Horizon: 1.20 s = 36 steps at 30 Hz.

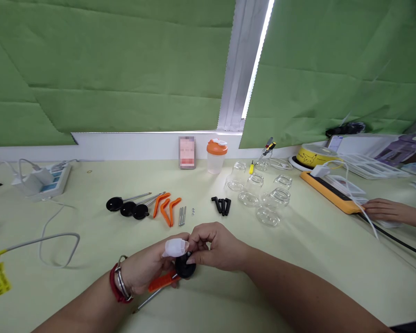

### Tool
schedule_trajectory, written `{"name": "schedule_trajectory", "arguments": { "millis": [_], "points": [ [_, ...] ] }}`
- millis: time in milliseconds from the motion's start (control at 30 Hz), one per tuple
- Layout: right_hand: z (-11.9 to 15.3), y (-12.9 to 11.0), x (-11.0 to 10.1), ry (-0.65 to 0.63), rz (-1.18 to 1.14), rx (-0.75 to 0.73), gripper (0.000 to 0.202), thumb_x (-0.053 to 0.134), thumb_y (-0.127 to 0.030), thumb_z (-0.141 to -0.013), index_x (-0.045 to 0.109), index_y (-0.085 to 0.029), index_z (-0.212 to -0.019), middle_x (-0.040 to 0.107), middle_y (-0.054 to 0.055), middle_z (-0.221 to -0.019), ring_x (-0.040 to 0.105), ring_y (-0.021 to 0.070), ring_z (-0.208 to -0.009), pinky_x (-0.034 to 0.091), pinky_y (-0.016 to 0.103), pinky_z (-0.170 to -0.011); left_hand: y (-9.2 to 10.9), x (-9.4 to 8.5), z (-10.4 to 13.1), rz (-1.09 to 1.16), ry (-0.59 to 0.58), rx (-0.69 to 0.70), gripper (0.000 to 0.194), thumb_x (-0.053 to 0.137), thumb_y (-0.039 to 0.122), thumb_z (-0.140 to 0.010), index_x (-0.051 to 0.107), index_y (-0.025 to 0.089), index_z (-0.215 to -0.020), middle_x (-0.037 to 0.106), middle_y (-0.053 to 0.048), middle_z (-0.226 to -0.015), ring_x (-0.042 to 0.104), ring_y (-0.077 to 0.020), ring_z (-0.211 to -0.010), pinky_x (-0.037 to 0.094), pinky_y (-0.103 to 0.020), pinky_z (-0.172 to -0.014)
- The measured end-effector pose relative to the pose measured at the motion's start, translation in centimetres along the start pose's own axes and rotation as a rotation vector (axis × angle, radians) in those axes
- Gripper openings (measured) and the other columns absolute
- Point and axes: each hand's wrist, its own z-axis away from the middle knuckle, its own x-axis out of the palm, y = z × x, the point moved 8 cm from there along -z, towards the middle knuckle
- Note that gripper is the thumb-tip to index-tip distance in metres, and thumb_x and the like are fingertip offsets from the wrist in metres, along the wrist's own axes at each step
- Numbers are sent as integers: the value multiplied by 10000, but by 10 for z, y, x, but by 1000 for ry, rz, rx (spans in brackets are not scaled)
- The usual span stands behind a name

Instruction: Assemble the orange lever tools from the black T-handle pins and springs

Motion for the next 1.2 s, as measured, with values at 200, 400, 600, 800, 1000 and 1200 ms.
{"name": "schedule_trajectory", "arguments": {
  "millis": [200, 400, 600, 800, 1000, 1200],
  "points": [
    [-1, -2, 0, 4, -15, -1, 171, 758, -242, -635, 626, -156, -704, 569, -18, -686, 489, 83, -595, 416, 213, -553, -3, -2, 0, 9, 8, -22, 390, 646, 492, -634, 490, 193, -830, 542, -20, -763, 559, -212, -743, 384, -261, -543],
    [-1, 0, 1, 3, -49, 9, 179, 763, -243, -634, 631, -153, -716, 572, -23, -684, 498, 82, -598, 420, 224, -577, -2, -4, -1, -34, 22, 9, 395, 613, 528, -669, 513, 185, -838, 559, -39, -775, 550, -217, -736, 408, -286, -549],
    [0, 0, 1, -3, -48, 18, 185, 761, -244, -636, 625, -152, -724, 580, -18, -692, 500, 84, -605, 425, 224, -574, -2, -4, -1, -30, 16, 9, 396, 612, 534, -671, 521, 183, -830, 576, -44, -771, 561, -221, -738, 419, -299, -562],
    [0, 2, 1, 8, -26, 25, 209, 760, -287, -637, 625, -155, -727, 584, -20, -661, 504, 88, -587, 426, 230, -562, -1, -2, 1, -18, 1, -6, 483, 629, 612, -647, 538, 186, -857, 591, -47, -774, 560, -230, -755, 402, -290, -561],
    [0, 2, 1, 7, -47, 31, 198, 757, -256, -639, 625, -145, -737, 584, -20, -661, 505, 86, -580, 418, 229, -556, -3, -3, 0, -25, 15, -14, 552, 616, 662, -628, 575, 165, -866, 598, -66, -763, 567, -243, -761, 416, -298, -567],
    [0, 3, 2, -7, -72, 43, 174, 742, -218, -651, 627, -144, -760, 563, -28, -646, 487, 81, -578, 410, 222, -550, -7, -7, -1, -18, 40, -47, 621, 611, 712, -585, 586, 152, -853, 606, -79, -762, 577, -254, -771, 434, -304, -580]
  ]
}}
